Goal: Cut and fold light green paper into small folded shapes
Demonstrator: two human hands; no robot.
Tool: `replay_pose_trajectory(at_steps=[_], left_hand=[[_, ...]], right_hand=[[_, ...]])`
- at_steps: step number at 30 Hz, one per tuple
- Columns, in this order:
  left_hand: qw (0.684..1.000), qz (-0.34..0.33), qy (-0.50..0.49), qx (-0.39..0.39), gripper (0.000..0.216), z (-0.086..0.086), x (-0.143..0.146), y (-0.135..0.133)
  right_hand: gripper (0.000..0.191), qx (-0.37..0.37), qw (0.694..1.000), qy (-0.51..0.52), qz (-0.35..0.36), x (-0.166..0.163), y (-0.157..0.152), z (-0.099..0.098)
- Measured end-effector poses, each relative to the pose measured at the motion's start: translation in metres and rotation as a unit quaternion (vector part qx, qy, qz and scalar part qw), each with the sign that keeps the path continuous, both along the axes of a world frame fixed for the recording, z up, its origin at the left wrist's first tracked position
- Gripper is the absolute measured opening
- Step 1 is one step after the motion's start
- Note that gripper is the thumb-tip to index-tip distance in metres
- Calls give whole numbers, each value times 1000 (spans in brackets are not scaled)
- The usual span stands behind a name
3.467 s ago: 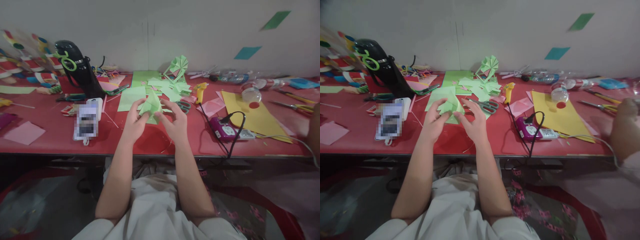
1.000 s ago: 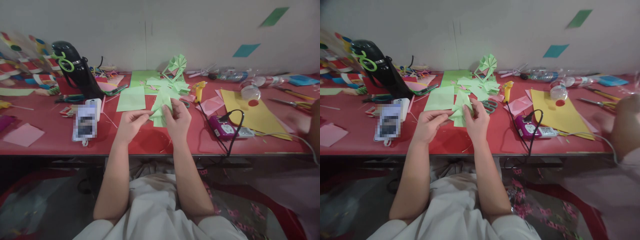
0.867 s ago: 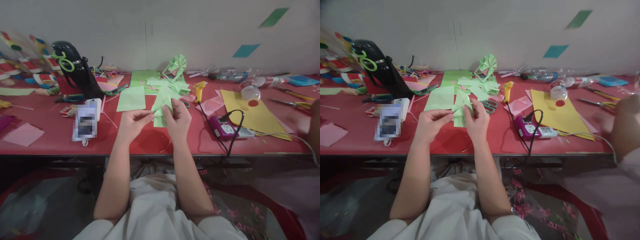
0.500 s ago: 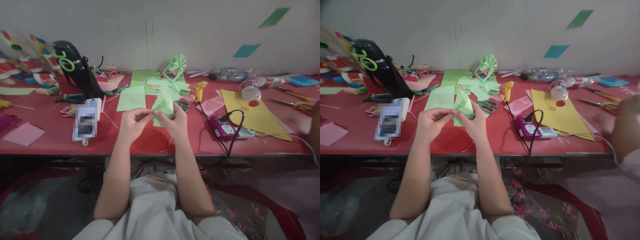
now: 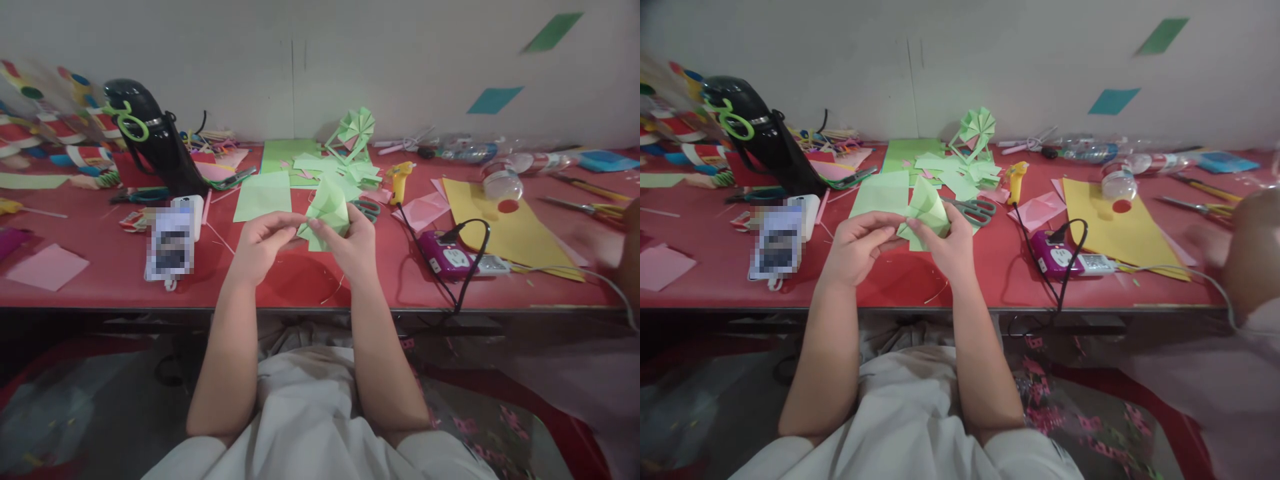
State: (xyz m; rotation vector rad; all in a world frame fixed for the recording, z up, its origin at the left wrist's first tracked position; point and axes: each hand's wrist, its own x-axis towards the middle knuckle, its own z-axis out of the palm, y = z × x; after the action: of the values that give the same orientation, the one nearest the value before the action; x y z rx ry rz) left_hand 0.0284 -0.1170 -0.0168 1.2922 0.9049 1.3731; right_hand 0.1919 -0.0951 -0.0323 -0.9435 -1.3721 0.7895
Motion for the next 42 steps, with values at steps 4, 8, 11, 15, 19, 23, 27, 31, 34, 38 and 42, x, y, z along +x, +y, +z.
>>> replay_pose_trajectory(at_steps=[4, 8, 11, 15, 19, 23, 27, 31, 34, 38, 42], left_hand=[[1000, 3, 3, 0, 14, 0, 0, 2], [1000, -5, -1, -6, 19, -1, -2, 3], [1000, -14, -5, -15, 22, 0, -4, 2], [999, -17, -18, -28, 24, 1, -6, 2], [1000, -8, -13, -25, 24, 0, -6, 2], [1000, 11, -1, -22, 19, -3, -7, 2], [1000, 13, 18, -18, 16, -5, -7, 2], [999, 11, 28, -17, 20, -6, -9, 2], [999, 6, 37, -12, 22, -6, -8, 2], [999, 4, 48, -6, 21, -5, -6, 2], [998, 21, 62, 10, 19, -4, -2, 2]], right_hand=[[36, 2, 1000, -2, -3, 0, 1, 0], [40, 4, 1000, 11, 9, 0, 3, -1], [41, -1, 1000, 20, 16, 0, 4, -2], [40, -5, 999, 24, 39, 1, 3, -3], [42, -9, 998, 17, 62, 2, 2, -3], [41, -16, 997, 21, 74, 1, 2, -3], [40, -27, 996, 47, 67, 0, 0, -1], [39, -34, 996, 55, 55, 0, -1, 1], [37, -44, 997, 46, 35, 0, -2, 3], [32, -41, 999, 28, 0, -2, -3, 6], [30, -36, 999, 9, -29, -3, -4, 7]])
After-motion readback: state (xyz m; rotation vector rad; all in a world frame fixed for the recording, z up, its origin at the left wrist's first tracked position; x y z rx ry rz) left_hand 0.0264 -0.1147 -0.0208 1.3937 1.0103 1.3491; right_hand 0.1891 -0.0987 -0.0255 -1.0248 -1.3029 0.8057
